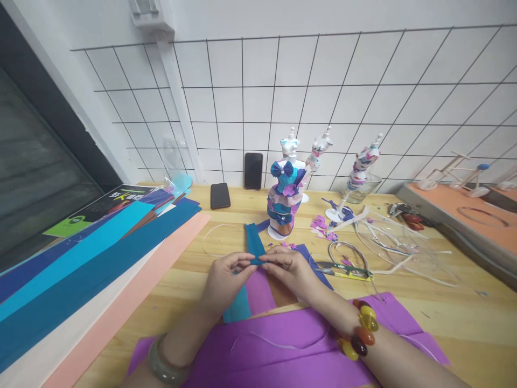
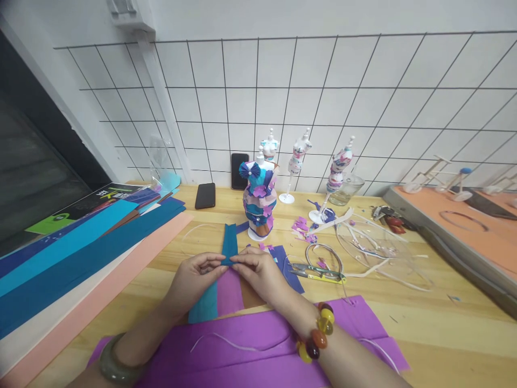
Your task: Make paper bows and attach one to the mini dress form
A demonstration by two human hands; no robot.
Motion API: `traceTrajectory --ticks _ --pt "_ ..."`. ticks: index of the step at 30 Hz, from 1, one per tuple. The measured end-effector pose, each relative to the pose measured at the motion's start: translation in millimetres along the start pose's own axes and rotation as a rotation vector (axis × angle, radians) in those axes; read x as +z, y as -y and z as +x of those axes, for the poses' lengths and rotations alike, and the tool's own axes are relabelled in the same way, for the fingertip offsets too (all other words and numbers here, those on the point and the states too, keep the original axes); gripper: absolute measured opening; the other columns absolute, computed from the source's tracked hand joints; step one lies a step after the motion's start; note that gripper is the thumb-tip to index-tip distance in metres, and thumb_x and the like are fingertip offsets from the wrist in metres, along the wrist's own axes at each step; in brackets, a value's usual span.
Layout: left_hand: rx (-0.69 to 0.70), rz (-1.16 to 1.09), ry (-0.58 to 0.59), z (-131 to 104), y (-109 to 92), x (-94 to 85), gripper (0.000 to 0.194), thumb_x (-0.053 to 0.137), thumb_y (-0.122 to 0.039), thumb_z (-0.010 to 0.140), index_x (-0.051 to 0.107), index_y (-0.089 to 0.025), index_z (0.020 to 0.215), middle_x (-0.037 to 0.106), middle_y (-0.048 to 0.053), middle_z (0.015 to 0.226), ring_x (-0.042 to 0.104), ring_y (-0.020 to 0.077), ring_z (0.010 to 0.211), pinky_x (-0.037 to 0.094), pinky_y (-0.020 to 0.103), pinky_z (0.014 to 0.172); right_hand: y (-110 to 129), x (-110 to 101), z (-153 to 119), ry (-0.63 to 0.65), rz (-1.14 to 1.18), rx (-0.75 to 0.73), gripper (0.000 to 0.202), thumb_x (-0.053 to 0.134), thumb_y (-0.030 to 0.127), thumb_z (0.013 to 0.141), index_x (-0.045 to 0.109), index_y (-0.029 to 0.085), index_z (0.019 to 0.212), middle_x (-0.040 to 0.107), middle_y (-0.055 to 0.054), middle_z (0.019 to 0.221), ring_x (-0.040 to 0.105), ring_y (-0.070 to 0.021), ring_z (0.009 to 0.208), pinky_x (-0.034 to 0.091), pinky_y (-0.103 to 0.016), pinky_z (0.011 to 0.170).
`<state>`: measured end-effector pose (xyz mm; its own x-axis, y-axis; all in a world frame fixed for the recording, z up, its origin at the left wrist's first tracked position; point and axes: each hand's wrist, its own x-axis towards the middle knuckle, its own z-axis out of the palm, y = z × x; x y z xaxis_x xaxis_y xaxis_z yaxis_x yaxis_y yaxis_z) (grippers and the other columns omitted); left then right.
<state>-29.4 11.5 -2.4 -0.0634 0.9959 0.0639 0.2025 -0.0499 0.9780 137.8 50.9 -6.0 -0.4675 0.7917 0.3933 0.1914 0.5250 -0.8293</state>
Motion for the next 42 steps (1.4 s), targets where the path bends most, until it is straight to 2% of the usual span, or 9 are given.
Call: traceTrajectory --ticks 7,14,23,30,34,42 --pt "0.067 0.159 -0.036 -1 -4 -1.6 0.017 0.063 -0.021 0.067 0.070 -0.016 0.082 0.071 0.005 0.076 0.063 0.0175 0.071 0.050 0.026 0.067 -1 0 0 0.018 -0.043 -0.051 0.015 0.057 0.021 0.079 0.068 0.019 0.088 0.063 -0.006 0.080 0.058 -0.0165 0.075 0.047 -0.029 0.069" --pt "0.093 0.198 -0.030 -2 -3 -2.7 0.014 0.062 -0.021 0.067 0.070 -0.016 0.077 0.071 0.004 0.073 0.063 0.0175 0.068 0.049 0.025 0.065 -2 0 0 0.007 -0.034 -0.046 0.014 0.057 0.023 0.079 0.068 0.019 0.086 0.063 -0.006 0.079 0.058 -0.0162 0.074 0.047 -0.029 0.070" --pt "-0.005 -0.011 0.082 1 -1 1.1 0.014 0.063 -0.023 0.068 0.066 -0.014 0.078 0.067 0.005 0.071 0.061 0.0162 0.067 0.048 0.024 0.062 2 1 0 0.020 -0.012 -0.022 0.012 0.058 0.018 0.078 0.069 0.018 0.083 0.063 -0.006 0.077 0.058 -0.0159 0.073 0.046 -0.028 0.068" --pt "-0.006 -0.072 0.071 1 4 0.9 0.011 0.064 -0.023 0.067 0.066 -0.015 0.074 0.067 0.003 0.068 0.061 0.0150 0.065 0.047 0.023 0.061 0 1 -1 0.033 -0.017 0.111 0.015 0.060 0.020 0.075 0.064 0.015 0.089 0.062 -0.005 0.076 0.056 -0.0145 0.063 0.044 -0.025 0.057" --pt "-0.006 -0.082 0.060 1 5 0.0 0.011 0.065 -0.023 0.066 0.067 -0.015 0.073 0.068 0.003 0.069 0.061 0.0153 0.066 0.048 0.023 0.062 1 1 -1 0.036 0.005 0.095 0.010 0.059 0.021 0.076 0.065 0.015 0.081 0.063 -0.006 0.076 0.057 -0.0160 0.071 0.045 -0.027 0.064" --pt "-0.027 -0.120 0.062 3 8 -0.5 0.013 0.067 -0.025 0.064 0.068 -0.015 0.073 0.070 0.004 0.070 0.063 0.0167 0.067 0.049 0.025 0.064 -4 2 -2 0.021 0.068 0.098 0.011 0.060 0.025 0.076 0.066 0.017 0.079 0.064 -0.004 0.075 0.058 -0.0152 0.071 0.046 -0.027 0.065"
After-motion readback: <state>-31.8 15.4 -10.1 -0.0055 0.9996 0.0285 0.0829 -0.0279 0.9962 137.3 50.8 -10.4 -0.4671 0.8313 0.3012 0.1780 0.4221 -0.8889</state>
